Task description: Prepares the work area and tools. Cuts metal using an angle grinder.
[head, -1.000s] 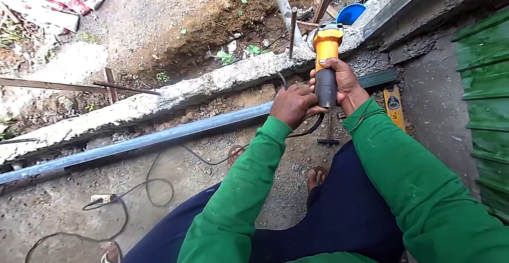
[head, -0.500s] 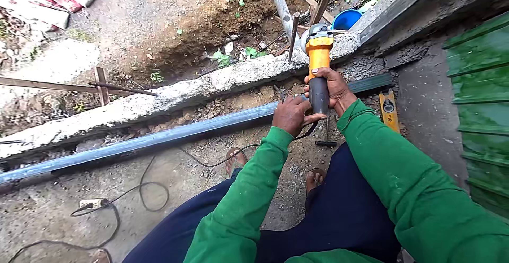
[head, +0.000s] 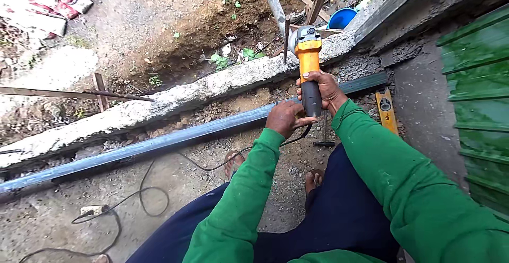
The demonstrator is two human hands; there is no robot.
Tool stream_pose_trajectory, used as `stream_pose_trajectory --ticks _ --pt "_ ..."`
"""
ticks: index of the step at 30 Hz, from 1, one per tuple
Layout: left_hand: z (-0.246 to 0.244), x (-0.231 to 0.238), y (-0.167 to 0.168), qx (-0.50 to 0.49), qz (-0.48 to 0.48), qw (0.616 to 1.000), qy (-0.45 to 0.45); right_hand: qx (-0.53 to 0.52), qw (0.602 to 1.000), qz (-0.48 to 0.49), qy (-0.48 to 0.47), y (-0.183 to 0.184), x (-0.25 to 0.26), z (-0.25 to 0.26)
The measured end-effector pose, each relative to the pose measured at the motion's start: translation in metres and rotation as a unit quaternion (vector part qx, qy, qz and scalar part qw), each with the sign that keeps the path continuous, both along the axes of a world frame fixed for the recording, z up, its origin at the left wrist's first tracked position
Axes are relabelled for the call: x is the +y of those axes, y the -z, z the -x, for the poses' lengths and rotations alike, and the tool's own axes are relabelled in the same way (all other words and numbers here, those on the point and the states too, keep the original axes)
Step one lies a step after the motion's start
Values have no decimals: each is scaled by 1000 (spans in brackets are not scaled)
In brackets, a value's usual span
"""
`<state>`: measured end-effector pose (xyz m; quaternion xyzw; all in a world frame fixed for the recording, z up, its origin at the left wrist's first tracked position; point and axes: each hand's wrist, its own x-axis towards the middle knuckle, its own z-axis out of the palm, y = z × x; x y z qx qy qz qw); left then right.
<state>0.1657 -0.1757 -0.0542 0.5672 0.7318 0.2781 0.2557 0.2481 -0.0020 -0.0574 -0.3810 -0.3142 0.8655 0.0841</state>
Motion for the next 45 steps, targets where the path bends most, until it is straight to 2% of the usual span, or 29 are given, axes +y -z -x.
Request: stream_pose_trajectory --ticks 4,10,14,20,24,29,37,45 --pt "13 -1 -5 -14 -4 1000 -4 4 1000 4 -9 4 1 0" --pt "49 6 -20 11 26 994 -106 -1 1000 5 -11 5 2 -1" --pt "79 24 -51 27 65 985 -160 -6 1000 9 -18 4 4 -2" --pt "113 72 -92 81 112 973 -184 -1 1000 14 -8 5 4 -1" --pt "121 114 -113 127 177 959 -180 7 1000 12 -6 4 4 -2" --pt "121 149 -119 207 244 938 -133 20 1000 13 -10 7 4 -1" --pt "124 161 -120 258 281 922 -71 28 1000 9 -9 16 4 1" --pt "121 166 -116 255 279 923 -77 35 999 0 -14 16 6 2"
